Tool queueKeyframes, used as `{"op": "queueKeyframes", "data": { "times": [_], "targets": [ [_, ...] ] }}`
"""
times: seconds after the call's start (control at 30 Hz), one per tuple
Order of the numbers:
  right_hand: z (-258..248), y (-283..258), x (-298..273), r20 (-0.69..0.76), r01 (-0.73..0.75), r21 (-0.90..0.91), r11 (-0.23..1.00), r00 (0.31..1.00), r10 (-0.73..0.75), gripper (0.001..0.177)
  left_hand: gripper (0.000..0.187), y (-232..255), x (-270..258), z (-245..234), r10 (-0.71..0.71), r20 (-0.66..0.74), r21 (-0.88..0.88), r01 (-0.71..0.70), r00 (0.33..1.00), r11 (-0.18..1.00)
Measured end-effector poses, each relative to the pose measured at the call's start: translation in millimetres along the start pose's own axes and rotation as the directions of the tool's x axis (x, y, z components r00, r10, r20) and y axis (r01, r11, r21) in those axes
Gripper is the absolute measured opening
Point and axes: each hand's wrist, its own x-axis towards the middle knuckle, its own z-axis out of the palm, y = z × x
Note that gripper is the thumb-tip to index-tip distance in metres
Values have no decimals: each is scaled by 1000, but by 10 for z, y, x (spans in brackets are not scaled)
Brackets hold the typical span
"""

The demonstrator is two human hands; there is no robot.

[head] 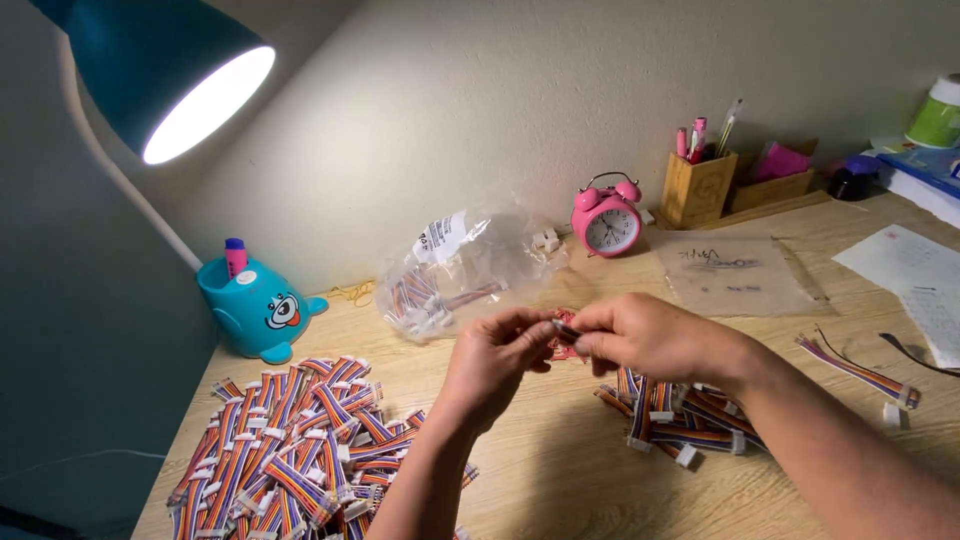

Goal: Manually assembling electronic components by sliding small red sleeves onto the connectors of wire ribbons.

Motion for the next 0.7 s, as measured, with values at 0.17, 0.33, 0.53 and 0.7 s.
{"op": "queueKeyframes", "data": {
  "times": [0.17,0.33,0.53,0.7],
  "targets": [
    [-187,290,307,-492,39,-55,998,869,-61,21,23,-5,155,-385,-60,-320,-332,-53,946,942],
    [205,248,306,-327,-249,-394,885,938,118,18,22,-121,228,-415,-174,-452,-560,-127,875,819],
    [410,497,516,-313,-315,-635,706,940,137,22,22,-330,277,-238,-237,-390,-592,-44,890,805],
    [440,516,530,-322,-282,-623,730,942,88,27,24,-380,276,-200,-256,-355,-590,-3,899,807]
  ]
}}
